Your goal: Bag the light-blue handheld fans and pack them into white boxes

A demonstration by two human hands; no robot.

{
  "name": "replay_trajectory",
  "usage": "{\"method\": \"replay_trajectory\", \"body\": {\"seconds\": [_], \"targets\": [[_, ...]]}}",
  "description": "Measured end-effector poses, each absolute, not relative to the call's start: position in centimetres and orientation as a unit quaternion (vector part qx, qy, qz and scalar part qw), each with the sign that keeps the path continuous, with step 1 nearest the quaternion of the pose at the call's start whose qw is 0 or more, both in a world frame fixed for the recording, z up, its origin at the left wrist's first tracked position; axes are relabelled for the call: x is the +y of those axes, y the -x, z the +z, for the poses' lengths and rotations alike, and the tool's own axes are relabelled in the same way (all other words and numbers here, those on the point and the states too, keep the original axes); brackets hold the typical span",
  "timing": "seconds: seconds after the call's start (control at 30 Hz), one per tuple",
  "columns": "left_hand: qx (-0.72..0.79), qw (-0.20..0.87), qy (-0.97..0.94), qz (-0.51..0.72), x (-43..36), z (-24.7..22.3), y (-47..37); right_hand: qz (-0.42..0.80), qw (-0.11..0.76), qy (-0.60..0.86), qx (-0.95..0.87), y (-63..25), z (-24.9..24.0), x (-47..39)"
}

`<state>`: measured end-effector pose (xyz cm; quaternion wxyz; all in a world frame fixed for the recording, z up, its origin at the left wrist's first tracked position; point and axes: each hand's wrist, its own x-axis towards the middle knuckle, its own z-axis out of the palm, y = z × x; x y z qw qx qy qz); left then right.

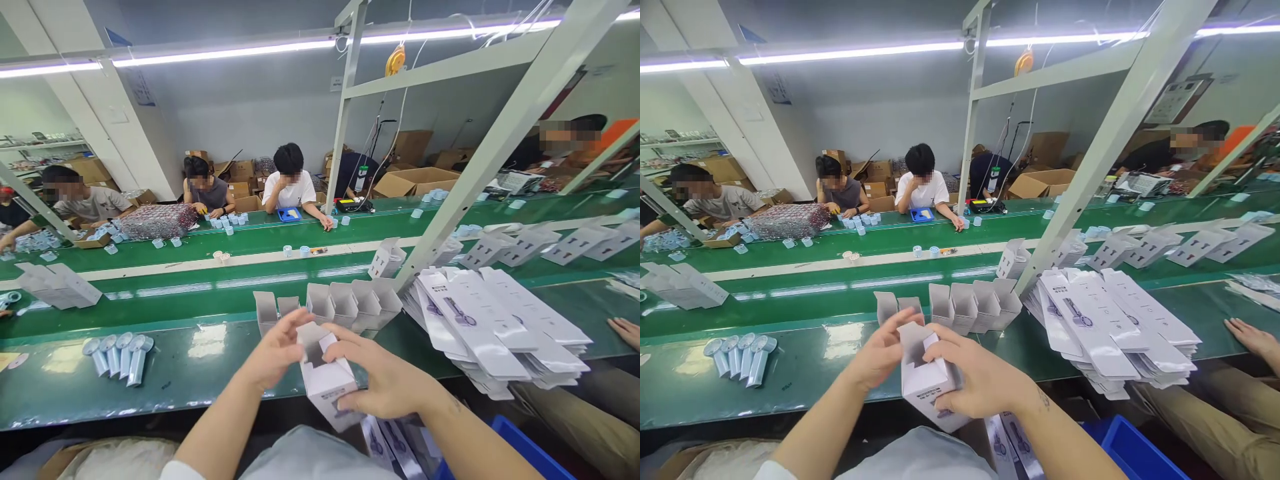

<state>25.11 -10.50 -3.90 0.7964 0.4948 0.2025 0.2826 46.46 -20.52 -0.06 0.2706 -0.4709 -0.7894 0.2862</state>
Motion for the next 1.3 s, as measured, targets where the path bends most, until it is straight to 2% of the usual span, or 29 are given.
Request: {"method": "replay_trajectory", "body": {"seconds": [0.1,0.17,0.27,0.33,0.47,0.7,1.0,1.3], "targets": [[0.188,0.845,-0.425,0.267,-12.4,-4.2,-27.8,0.329,0.249,0.453,-0.790,-46.1,-0.1,-20.1],[0.235,0.825,-0.401,0.323,-13.3,-4.3,-28.7,0.330,0.242,0.477,-0.778,-45.6,-0.3,-20.5],[0.320,0.756,-0.361,0.443,-14.1,-4.7,-29.4,0.259,0.279,0.537,-0.753,-44.3,-1.4,-21.6],[0.353,0.713,-0.388,0.466,-14.4,-4.8,-29.4,0.182,0.328,0.576,-0.726,-43.3,-2.6,-22.0],[0.274,0.700,-0.548,0.367,-14.2,-4.6,-28.7,0.107,0.409,0.583,-0.694,-42.9,-4.6,-21.7],[0.240,0.818,-0.422,0.307,-13.5,-4.3,-29.8,0.116,0.418,0.604,-0.668,-43.4,-4.8,-22.1],[0.291,0.766,-0.448,0.359,-15.0,-5.0,-30.3,0.136,0.368,0.602,-0.695,-44.9,-5.9,-22.2],[0.319,0.710,-0.535,0.329,-15.0,-5.8,-30.0,0.148,0.354,0.586,-0.714,-45.3,-5.6,-21.9]]}}
